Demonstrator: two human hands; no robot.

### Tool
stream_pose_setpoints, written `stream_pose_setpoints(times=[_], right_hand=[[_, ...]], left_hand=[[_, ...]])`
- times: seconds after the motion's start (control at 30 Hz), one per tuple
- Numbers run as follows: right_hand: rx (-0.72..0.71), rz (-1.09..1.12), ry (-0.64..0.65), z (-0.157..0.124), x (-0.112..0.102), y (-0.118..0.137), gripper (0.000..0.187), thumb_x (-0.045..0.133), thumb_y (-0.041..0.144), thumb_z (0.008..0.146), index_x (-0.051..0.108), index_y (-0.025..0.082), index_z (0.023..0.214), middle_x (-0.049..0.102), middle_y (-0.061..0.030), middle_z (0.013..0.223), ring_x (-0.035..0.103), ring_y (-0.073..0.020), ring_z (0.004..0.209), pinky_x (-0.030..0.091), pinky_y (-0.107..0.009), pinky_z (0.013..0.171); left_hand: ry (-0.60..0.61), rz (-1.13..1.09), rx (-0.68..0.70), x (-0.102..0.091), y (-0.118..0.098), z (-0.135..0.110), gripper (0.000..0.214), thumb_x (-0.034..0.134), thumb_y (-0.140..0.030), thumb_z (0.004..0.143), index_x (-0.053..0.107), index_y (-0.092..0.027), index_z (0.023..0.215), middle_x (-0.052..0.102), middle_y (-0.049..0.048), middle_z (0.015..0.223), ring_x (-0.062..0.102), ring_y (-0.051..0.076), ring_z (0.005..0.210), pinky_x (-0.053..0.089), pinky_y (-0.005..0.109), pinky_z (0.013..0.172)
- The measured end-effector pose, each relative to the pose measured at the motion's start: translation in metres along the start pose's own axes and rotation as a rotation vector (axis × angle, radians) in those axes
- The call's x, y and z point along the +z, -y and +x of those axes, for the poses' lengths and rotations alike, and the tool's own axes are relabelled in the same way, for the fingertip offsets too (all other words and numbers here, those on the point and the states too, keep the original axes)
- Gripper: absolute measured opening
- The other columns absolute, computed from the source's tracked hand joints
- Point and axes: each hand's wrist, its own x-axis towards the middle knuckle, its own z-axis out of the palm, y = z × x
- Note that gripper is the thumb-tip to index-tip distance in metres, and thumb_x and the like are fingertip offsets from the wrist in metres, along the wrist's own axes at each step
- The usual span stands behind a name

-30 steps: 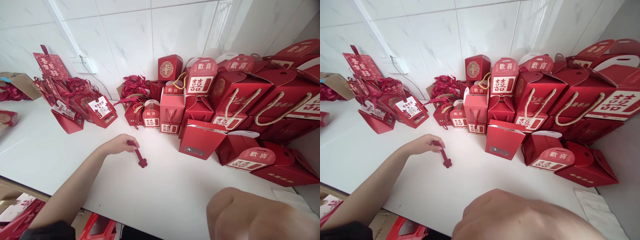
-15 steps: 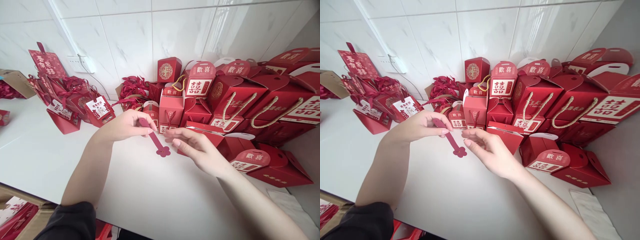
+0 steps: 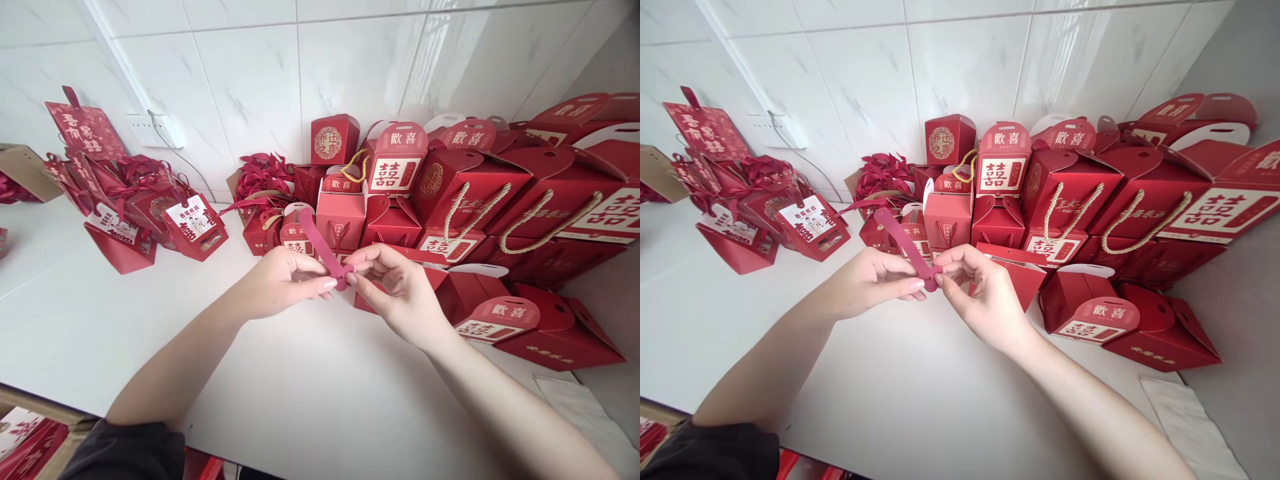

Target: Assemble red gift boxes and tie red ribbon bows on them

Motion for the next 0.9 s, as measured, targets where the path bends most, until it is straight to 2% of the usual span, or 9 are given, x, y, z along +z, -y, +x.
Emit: stream_pose_setpoints(times=[0.07,0.2,0.33,0.43,0.53,0.63,0.73,0.9], right_hand=[[-0.043,-0.112,-0.013,-0.002,0.000,0.002,0.008,0.060,0.021,0.090,0.061,0.021,0.097,0.067,-0.0032,0.091,0.063,-0.0153,0.081,0.054,-0.029,0.073],[-0.129,-0.228,-0.011,-0.003,0.002,0.005,0.008,0.058,0.019,0.090,0.062,0.021,0.097,0.065,-0.0022,0.088,0.060,-0.0139,0.073,0.053,-0.027,0.065],[-0.217,-0.257,-0.146,-0.001,0.002,0.001,0.012,0.063,0.019,0.088,0.058,0.022,0.099,0.062,-0.0024,0.089,0.060,-0.0146,0.074,0.054,-0.030,0.068],[-0.401,-0.386,-0.238,0.000,0.002,-0.002,0.014,0.065,0.015,0.085,0.059,0.021,0.096,0.060,-0.0039,0.088,0.060,-0.0167,0.078,0.054,-0.032,0.070],[-0.527,-0.482,-0.191,0.000,0.004,-0.002,0.017,0.059,0.008,0.086,0.063,0.020,0.097,0.063,-0.0067,0.089,0.061,-0.0190,0.085,0.054,-0.034,0.074],[-0.516,-0.459,-0.162,0.000,0.006,-0.002,0.020,0.058,0.009,0.087,0.064,0.020,0.103,0.066,-0.0082,0.094,0.064,-0.0198,0.087,0.055,-0.034,0.076],[-0.493,-0.449,-0.175,0.001,0.008,-0.003,0.017,0.063,0.015,0.086,0.064,0.021,0.103,0.068,-0.0074,0.095,0.065,-0.0195,0.086,0.056,-0.034,0.075],[-0.439,-0.442,-0.239,0.001,0.008,-0.007,0.009,0.068,0.022,0.086,0.066,0.023,0.095,0.071,-0.0047,0.089,0.066,-0.0187,0.081,0.056,-0.034,0.075]], left_hand=[[-0.048,-0.003,0.011,0.007,0.001,0.000,0.025,0.063,-0.035,0.088,0.075,-0.020,0.104,0.074,0.0050,0.101,0.072,0.021,0.088,0.061,0.031,0.081],[-0.140,0.002,0.047,0.017,0.003,0.001,0.021,0.064,-0.035,0.086,0.076,-0.018,0.093,0.075,0.0045,0.087,0.073,0.021,0.083,0.062,0.029,0.077],[-0.235,-0.029,0.084,0.021,0.005,0.003,0.021,0.068,-0.034,0.083,0.076,-0.016,0.090,0.075,0.0052,0.081,0.073,0.021,0.074,0.063,0.030,0.069],[-0.298,-0.049,0.109,0.024,0.008,0.005,0.018,0.071,-0.031,0.080,0.076,-0.015,0.087,0.075,0.0053,0.078,0.073,0.021,0.070,0.063,0.030,0.066],[-0.346,-0.030,0.155,0.026,0.011,0.008,0.010,0.072,-0.025,0.077,0.074,-0.015,0.079,0.074,0.0034,0.074,0.072,0.021,0.070,0.062,0.029,0.066],[-0.413,-0.018,0.207,0.028,0.015,0.009,0.008,0.071,-0.023,0.077,0.074,-0.016,0.074,0.074,0.0019,0.075,0.072,0.020,0.073,0.062,0.029,0.070],[-0.449,0.000,0.204,0.028,0.017,0.009,0.011,0.071,-0.026,0.079,0.075,-0.016,0.078,0.074,0.0021,0.076,0.071,0.020,0.075,0.061,0.029,0.069],[-0.409,0.074,0.182,0.026,0.015,0.007,0.019,0.068,-0.031,0.082,0.075,-0.016,0.072,0.072,0.0019,0.069,0.070,0.020,0.069,0.058,0.026,0.061]])
